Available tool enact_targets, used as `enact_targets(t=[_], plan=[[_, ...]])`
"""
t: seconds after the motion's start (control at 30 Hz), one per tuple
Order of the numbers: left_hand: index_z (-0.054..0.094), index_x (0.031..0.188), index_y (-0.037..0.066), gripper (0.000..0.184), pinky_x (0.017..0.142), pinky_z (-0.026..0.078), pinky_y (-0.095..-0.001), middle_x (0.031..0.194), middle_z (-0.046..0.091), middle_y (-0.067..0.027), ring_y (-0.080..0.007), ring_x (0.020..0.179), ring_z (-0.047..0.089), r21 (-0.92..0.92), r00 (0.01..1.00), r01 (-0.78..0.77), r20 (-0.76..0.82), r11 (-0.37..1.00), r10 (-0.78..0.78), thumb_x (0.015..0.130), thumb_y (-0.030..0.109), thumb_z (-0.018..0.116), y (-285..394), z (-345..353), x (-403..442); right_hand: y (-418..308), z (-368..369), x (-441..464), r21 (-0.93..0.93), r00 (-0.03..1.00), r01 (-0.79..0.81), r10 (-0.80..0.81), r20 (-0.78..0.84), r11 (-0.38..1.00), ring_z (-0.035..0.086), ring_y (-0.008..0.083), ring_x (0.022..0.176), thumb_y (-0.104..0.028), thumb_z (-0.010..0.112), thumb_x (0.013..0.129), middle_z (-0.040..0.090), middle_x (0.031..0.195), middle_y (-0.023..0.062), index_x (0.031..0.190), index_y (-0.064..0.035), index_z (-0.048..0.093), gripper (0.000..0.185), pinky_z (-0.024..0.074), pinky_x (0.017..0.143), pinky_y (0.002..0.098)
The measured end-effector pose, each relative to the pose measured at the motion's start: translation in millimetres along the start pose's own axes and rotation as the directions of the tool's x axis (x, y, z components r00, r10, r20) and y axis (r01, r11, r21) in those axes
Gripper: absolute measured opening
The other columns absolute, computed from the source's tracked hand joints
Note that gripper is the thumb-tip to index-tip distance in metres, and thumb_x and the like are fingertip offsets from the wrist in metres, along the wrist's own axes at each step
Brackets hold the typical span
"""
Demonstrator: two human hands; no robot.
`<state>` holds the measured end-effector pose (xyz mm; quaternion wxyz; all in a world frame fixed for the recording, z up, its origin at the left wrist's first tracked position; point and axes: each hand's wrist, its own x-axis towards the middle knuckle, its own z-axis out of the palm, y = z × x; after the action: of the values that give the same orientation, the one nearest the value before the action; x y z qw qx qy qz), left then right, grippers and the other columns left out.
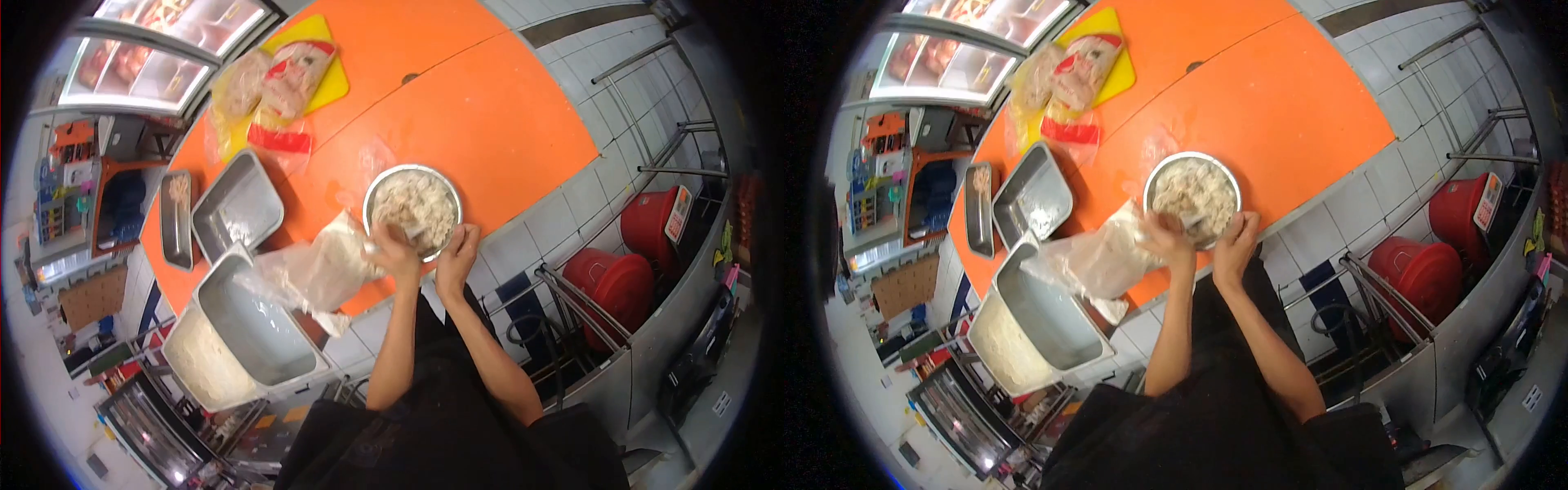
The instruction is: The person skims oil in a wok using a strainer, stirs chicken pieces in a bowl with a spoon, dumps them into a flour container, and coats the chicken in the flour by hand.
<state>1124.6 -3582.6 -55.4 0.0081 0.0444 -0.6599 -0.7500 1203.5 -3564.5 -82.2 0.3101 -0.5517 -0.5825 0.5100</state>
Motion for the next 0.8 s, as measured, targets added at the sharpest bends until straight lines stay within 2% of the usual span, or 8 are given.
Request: enact_targets(t=[0.03, 0.07, 0.2, 0.27, 0.33, 0.47, 0.73, 0.8], plan=[[0.031, 0.06, 0.009, 0.039, 0.039, 0.018, -0.0265, 0.046, 0.03, 0.0017, -0.0074, 0.04, 0.025, -0.124, 0.99, 0.111, -0.072, 0.986, -0.12, 0.095, 0.016, 0.045, 4.3, 7.1, 9.4, -0.5, -0.2, 0.0, -0.011, 1.0, -0.008, 0.008, -0.006, 1.0, 0.05, 0.0262, 0.071, -0.019, 0.042, 0.099, 0.049, 0.076, 0.0138, 0.091, -0.0001, 0.045, 0.021, 0.0413, 0.07, 0.0389], [0.03, 0.06, 0.01, 0.038, 0.039, 0.018, -0.0263, 0.046, 0.029, 0.0022, -0.007, 0.039, 0.023, -0.23, 0.983, 0.181, 0.006, 0.956, -0.185, 0.095, 0.016, 0.045, 15.9, 7.3, 22.8, -4.2, 1.0, 5.3, -0.012, 1.0, -0.007, 0.006, -0.021, 1.0, 0.05, 0.0261, 0.071, -0.02, 0.043, 0.099, 0.049, 0.076, 0.0138, 0.091, -0.0002, 0.045, 0.021, 0.0412, 0.069, 0.0391], [0.028, 0.061, 0.013, 0.037, 0.039, 0.016, -0.0248, 0.047, 0.023, 0.0031, -0.0069, 0.04, 0.017, -0.259, 0.974, 0.224, 0.099, 0.939, -0.205, 0.094, 0.02, 0.043, 47.0, -1.4, 19.6, -19.4, -18.1, 30.0, -0.053, 0.988, -0.074, 0.08, 0.131, 0.996, 0.053, 0.0268, 0.072, -0.019, 0.046, 0.096, 0.05, 0.074, 0.0134, 0.087, 0.0006, 0.049, 0.022, 0.0423, 0.07, 0.0394], [0.025, 0.06, 0.014, 0.038, 0.039, 0.015, -0.0249, 0.047, 0.022, 0.0032, -0.0059, 0.041, 0.015, -0.291, 0.968, 0.034, 0.246, 0.956, 0.041, 0.093, 0.019, 0.043, 87.5, 4.4, 17.2, -32.0, -9.3, 57.6, -0.07, 0.999, 0.035, -0.033, 0.026, 0.997, 0.054, 0.0278, 0.07, -0.02, 0.048, 0.094, 0.053, 0.076, 0.0139, 0.084, 0.0017, 0.053, 0.024, 0.0429, 0.068, 0.0389], [0.022, 0.06, 0.013, 0.039, 0.04, 0.014, -0.0254, 0.047, 0.022, 0.0033, -0.0054, 0.042, 0.015, -0.318, 0.972, 0.016, 0.228, 0.948, 0.06, 0.093, 0.016, 0.042, 96.9, 19.7, 24.5, -39.8, 0.8, 85.3, -0.158, 0.972, 0.225, -0.209, 0.11, 0.962, 0.055, 0.0298, 0.069, -0.02, 0.049, 0.093, 0.056, 0.078, 0.0141, 0.082, 0.0019, 0.056, 0.026, 0.0428, 0.066, 0.039], [0.022, 0.061, 0.013, 0.039, 0.04, 0.014, -0.0259, 0.048, 0.022, 0.0037, -0.0053, 0.042, 0.016, -0.295, 0.979, -0.088, 0.148, 0.951, 0.137, 0.094, 0.012, 0.042, 80.0, 47.6, 45.5, -39.9, 17.4, 105.4, -0.198, 0.934, 0.264, -0.199, 0.297, 0.944, 0.054, 0.0316, 0.068, -0.019, 0.05, 0.093, 0.056, 0.078, 0.014, 0.08, 0.0012, 0.058, 0.025, 0.0422, 0.064, 0.0391], [0.032, 0.058, 0.011, 0.038, 0.038, 0.02, -0.0249, 0.048, 0.032, 0.0037, -0.0062, 0.04, 0.027, 0.074, 0.968, -0.202, 0.169, 0.977, 0.187, 0.094, 0.016, 0.044, -2.2, 77.2, 60.2, -28.9, 20.0, 100.1, -0.102, 0.918, 0.299, -0.257, 0.302, 0.949, 0.057, 0.042, 0.073, -0.014, 0.049, 0.094, 0.057, 0.073, 0.0199, 0.085, -0.0011, 0.053, 0.016, 0.0425, 0.062, 0.0457], [0.032, 0.058, 0.011, 0.036, 0.037, 0.02, -0.0255, 0.048, 0.032, 0.0041, -0.0062, 0.04, 0.028, 0.243, 0.978, -0.009, 0.205, 0.97, -0.042, 0.091, 0.016, 0.045, -9.0, 87.3, 83.7, -29.1, 18.6, 93.6, -0.073, 0.918, 0.307, -0.274, 0.287, 0.949, 0.058, 0.0423, 0.072, -0.013, 0.05, 0.093, 0.058, 0.073, 0.02, 0.085, -0.0007, 0.053, 0.015, 0.0429, 0.062, 0.0456]])
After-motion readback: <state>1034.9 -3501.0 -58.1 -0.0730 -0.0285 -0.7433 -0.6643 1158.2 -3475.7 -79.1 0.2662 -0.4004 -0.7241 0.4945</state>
